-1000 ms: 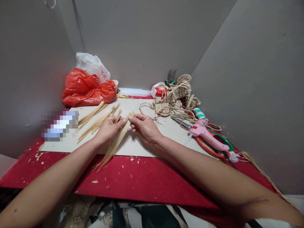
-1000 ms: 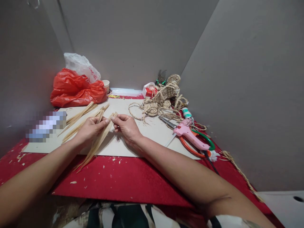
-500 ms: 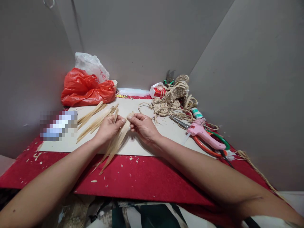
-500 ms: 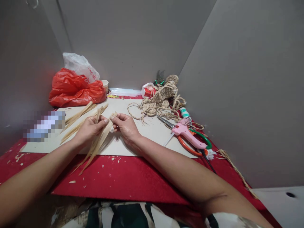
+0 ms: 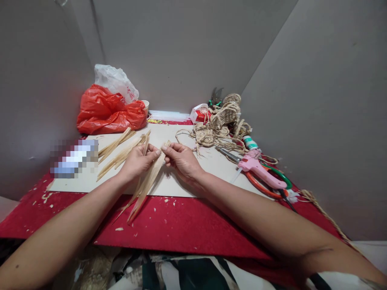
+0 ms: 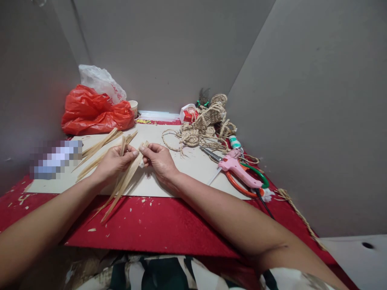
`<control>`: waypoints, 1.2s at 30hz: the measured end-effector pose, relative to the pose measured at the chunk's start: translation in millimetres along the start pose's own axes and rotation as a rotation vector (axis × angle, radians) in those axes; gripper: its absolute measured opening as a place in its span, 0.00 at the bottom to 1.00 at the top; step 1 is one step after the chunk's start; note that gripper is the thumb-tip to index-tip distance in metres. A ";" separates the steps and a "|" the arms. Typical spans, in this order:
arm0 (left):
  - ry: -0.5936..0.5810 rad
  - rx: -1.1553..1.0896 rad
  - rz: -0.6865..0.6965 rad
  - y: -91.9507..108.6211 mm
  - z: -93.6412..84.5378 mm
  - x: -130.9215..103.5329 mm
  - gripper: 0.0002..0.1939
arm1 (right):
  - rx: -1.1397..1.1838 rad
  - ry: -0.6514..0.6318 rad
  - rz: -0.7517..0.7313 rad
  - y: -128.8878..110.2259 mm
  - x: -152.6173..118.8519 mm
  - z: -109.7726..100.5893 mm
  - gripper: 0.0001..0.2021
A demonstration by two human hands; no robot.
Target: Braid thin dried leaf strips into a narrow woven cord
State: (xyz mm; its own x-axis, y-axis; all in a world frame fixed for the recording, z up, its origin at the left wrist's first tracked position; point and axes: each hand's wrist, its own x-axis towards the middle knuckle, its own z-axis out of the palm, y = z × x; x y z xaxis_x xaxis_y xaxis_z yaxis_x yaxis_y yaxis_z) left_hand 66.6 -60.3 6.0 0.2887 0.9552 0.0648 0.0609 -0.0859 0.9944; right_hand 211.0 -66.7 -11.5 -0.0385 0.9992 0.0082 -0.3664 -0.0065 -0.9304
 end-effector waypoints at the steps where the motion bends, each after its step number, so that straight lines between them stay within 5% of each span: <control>1: 0.006 -0.004 -0.001 0.2 0.2 -0.1 0.13 | -0.003 -0.001 -0.002 0.5 0.1 -0.1 0.15; 9: 0.028 -0.060 -0.051 1.9 -3.0 1.4 0.12 | 0.069 0.127 -0.016 -1.3 2.2 -0.1 0.10; 16: -0.044 -0.119 -0.078 1.4 0.0 -0.7 0.13 | 0.075 -0.046 0.092 -4.0 -6.4 6.9 0.17; 24: -0.076 -0.132 -0.097 2.9 1.1 -3.9 0.14 | 0.000 0.056 0.001 -2.4 -6.9 6.1 0.18; 36: -0.023 -0.177 -0.058 -2.1 -0.9 -3.0 0.16 | 0.064 0.012 0.020 0.8 -5.7 5.5 0.21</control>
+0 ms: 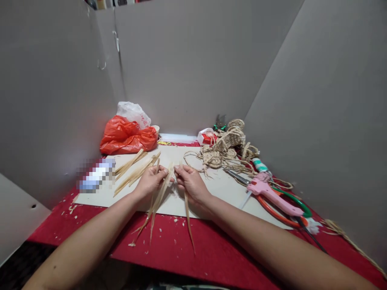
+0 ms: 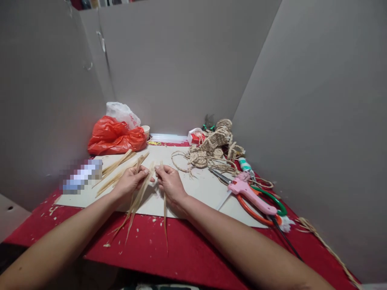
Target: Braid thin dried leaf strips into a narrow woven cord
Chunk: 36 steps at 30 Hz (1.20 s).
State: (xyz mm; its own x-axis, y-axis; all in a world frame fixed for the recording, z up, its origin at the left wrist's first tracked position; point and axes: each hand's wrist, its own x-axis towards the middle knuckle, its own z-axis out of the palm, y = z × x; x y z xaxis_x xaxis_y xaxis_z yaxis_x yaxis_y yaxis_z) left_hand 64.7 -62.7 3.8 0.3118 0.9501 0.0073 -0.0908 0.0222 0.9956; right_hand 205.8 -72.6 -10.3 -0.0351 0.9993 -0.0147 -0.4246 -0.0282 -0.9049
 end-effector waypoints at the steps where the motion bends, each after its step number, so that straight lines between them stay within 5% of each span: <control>1: 0.008 -0.005 0.009 -1.6 -1.1 0.7 0.16 | 0.001 0.000 -0.005 0.0 0.3 -0.1 0.21; 12: 0.064 0.070 0.032 -3.6 0.5 0.8 0.15 | -0.070 -0.010 0.018 3.3 -2.3 2.7 0.17; 19: 0.050 0.066 0.018 -0.2 2.2 0.0 0.14 | -0.027 0.162 -0.030 -1.2 8.8 -2.9 0.10; 24: 0.033 0.058 0.014 0.4 2.7 -1.2 0.13 | 0.053 0.006 0.108 -10.8 2.8 2.0 0.16; 29: -0.042 0.090 0.025 0.3 4.5 -2.0 0.16 | -0.108 -0.123 0.025 -7.6 -4.3 6.0 0.18; 36: -0.126 0.098 -0.070 1.8 3.4 -3.2 0.14 | -0.091 0.061 -0.028 -11.0 3.4 -0.7 0.18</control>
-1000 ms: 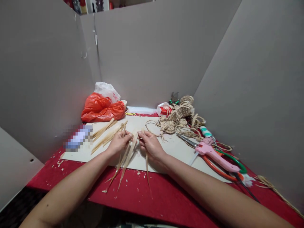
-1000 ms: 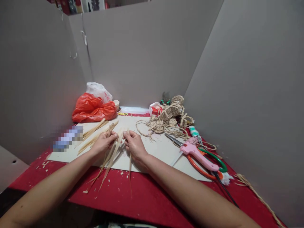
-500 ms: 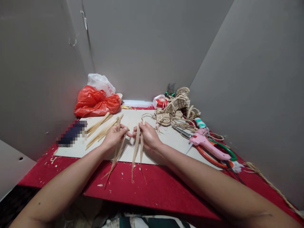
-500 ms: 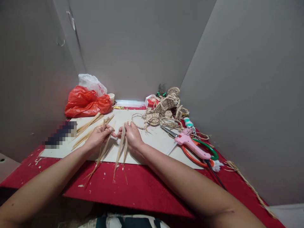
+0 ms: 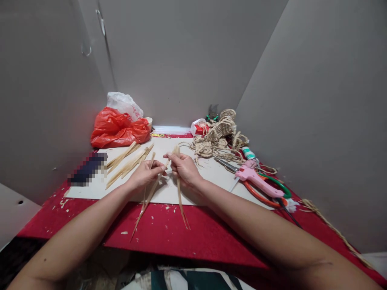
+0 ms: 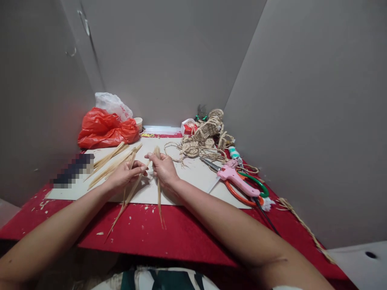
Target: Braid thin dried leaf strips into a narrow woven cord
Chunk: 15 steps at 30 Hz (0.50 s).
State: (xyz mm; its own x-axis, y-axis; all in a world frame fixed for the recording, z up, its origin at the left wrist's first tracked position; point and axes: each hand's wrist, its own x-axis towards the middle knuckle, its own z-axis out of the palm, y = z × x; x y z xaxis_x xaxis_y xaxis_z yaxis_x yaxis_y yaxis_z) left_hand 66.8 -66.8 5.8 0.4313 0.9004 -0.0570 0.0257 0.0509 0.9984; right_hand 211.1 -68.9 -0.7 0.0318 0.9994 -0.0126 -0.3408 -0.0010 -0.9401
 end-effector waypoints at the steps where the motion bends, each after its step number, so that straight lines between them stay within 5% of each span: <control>1: -0.008 0.002 -0.011 -0.7 0.2 -0.1 0.13 | -0.040 -0.014 -0.024 0.0 0.3 -0.3 0.18; 7: -0.038 0.092 -0.012 -2.3 7.1 -2.8 0.07 | -0.226 -0.206 -0.129 4.5 -1.7 4.1 0.16; 15: 0.023 -0.067 0.011 7.0 -4.3 -2.8 0.18 | -0.282 -0.048 -0.188 -7.0 3.4 -4.4 0.17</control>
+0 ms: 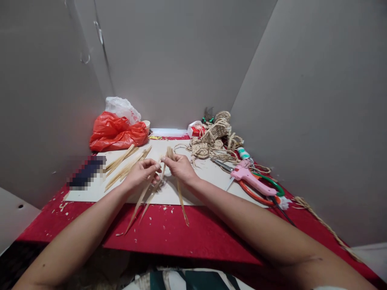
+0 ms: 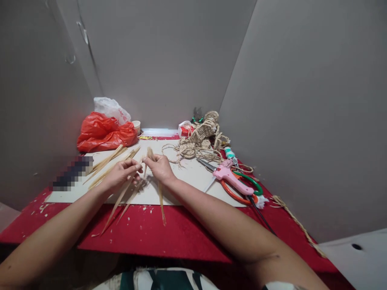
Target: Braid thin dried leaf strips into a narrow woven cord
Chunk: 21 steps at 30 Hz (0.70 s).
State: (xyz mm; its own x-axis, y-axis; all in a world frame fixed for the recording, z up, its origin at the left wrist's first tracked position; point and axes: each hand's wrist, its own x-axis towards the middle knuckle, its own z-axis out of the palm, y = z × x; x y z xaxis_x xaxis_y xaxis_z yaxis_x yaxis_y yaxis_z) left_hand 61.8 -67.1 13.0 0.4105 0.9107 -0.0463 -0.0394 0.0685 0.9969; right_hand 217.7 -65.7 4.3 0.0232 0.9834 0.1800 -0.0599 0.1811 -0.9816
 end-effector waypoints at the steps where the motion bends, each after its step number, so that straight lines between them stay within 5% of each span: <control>1: 0.009 -0.015 0.007 0.4 -2.6 1.0 0.18 | -0.004 0.014 0.007 1.4 1.0 -1.2 0.18; 8: 0.046 -0.072 -0.002 -0.6 -4.9 4.3 0.13 | 0.000 0.003 0.025 13.4 5.0 -2.7 0.17; 14: 0.260 -0.205 0.128 10.7 -17.0 9.4 0.09 | 0.101 -0.022 0.240 -1.4 2.9 3.5 0.10; 21: 0.514 -0.344 0.364 34.9 -50.8 12.9 0.06 | 0.051 -0.237 0.350 -12.2 50.9 61.5 0.05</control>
State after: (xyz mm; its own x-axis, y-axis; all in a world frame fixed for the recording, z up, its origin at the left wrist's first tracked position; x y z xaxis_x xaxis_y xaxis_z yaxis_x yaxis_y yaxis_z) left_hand 19.4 -32.2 43.9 -0.1608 0.9710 0.1770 -0.4121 -0.2290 0.8819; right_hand 158.2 -17.1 29.4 -0.2373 0.9601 -0.1480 -0.0725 -0.1694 -0.9829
